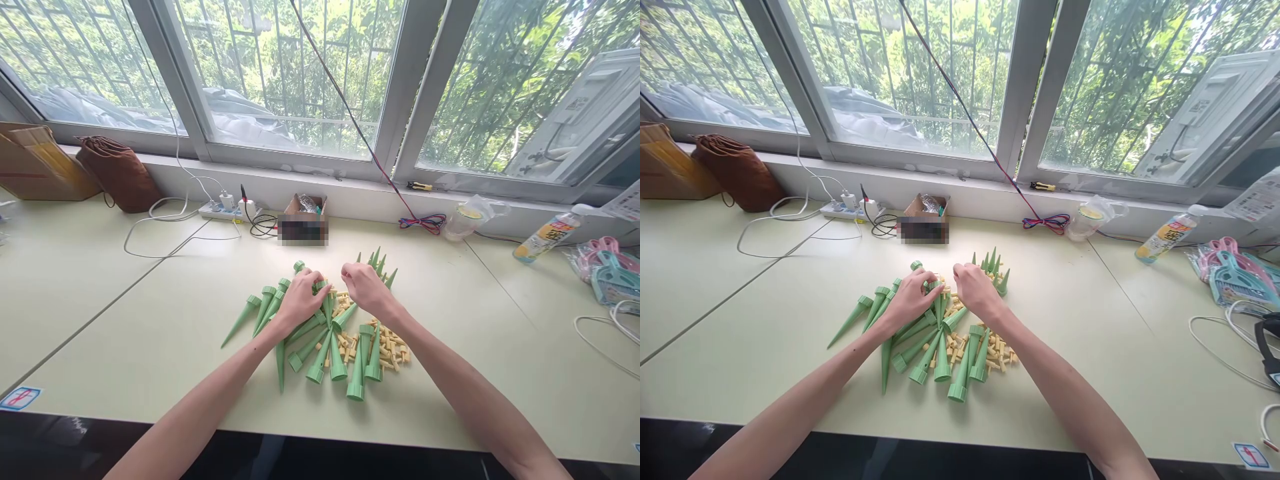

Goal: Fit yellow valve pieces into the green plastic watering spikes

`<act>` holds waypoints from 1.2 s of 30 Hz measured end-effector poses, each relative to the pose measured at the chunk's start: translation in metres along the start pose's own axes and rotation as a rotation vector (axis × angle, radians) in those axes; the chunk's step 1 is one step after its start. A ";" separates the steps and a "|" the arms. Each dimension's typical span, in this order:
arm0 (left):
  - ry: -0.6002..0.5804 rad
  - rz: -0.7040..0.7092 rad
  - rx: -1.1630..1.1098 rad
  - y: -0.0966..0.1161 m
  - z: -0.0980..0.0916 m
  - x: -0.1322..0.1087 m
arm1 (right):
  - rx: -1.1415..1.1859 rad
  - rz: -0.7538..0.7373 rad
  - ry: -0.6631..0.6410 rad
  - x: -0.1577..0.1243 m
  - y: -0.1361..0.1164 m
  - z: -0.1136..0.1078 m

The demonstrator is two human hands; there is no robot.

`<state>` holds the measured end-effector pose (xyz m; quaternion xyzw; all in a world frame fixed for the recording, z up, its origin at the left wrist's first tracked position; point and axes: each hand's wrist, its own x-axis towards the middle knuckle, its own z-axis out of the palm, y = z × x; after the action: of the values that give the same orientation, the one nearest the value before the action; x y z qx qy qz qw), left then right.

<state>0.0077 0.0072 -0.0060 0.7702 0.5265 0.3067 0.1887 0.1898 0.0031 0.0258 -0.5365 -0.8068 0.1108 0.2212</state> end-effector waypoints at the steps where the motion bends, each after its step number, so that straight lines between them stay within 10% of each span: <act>1: 0.004 0.004 -0.001 0.000 0.000 0.000 | 0.005 -0.003 0.001 0.000 0.000 0.000; 36: 0.078 -0.137 -0.749 0.014 -0.009 0.003 | 0.367 -0.073 0.256 -0.003 -0.011 -0.012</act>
<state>0.0119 0.0047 0.0105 0.5989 0.4349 0.4936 0.4567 0.1877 -0.0044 0.0406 -0.4673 -0.7575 0.1787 0.4194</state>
